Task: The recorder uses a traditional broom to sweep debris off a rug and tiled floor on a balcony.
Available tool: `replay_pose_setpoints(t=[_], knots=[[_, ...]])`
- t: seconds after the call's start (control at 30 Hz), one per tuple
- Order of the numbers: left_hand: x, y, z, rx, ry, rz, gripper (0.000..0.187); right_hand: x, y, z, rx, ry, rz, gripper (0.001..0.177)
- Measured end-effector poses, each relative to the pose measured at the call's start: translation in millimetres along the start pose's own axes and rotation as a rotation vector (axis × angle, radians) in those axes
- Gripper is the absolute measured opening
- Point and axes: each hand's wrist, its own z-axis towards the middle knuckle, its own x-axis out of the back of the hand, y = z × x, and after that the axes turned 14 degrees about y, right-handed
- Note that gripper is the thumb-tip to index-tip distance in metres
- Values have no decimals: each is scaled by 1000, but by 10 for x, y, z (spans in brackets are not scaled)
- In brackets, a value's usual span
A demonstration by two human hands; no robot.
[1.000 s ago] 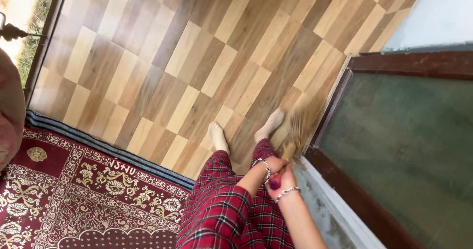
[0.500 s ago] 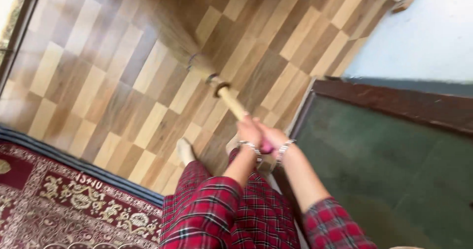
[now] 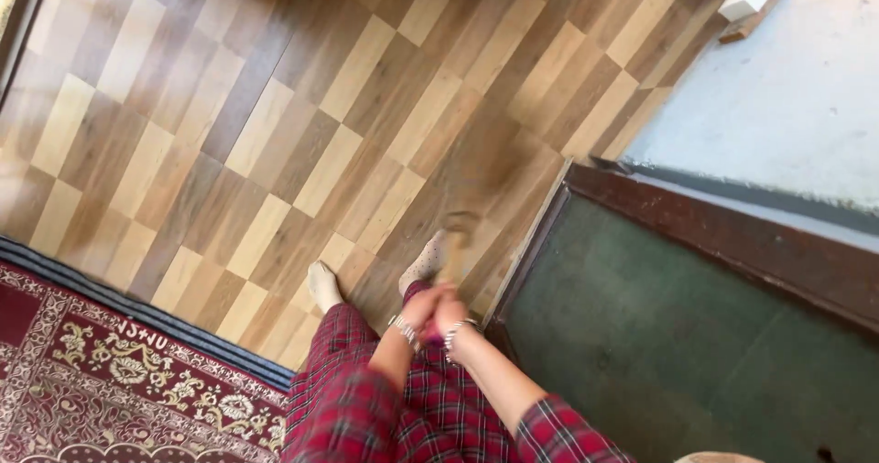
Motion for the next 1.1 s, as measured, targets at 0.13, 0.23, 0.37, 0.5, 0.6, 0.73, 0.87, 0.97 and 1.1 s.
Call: replay_pose_setpoints(t=[0.13,0.23,0.37,0.5,0.6,0.73,0.87,0.97,1.1], knots=[[-211,446,-406,-100,312,-280,47,652,-1323,-519,-5,-435,-24,76],[-550,1247,-686,-181,742,-166,53,1148,-2101,-607,-17,-591,-46,61],[-783,1432,-772,-333,772,-268,48,1699,-2457,-1054,8,-591,19,58],[-941,1104,-792,-316,369,-9,48,1914,-1887,-1219,-96,-330,314,57],[-1079,730,-791,-144,60,118,57,1952,-1221,-1201,-199,-268,564,54],[-980,216,-462,-182,7,359,59,1682,-996,-1446,-321,-166,773,52],[-97,-305,-182,-353,-139,395,48,779,-490,-1361,-372,-24,551,56],[339,-151,-396,-198,1,110,44,366,-598,-1286,-221,-146,345,60],[589,108,-431,-353,392,-39,48,538,-1441,-1873,-263,-302,313,54]])
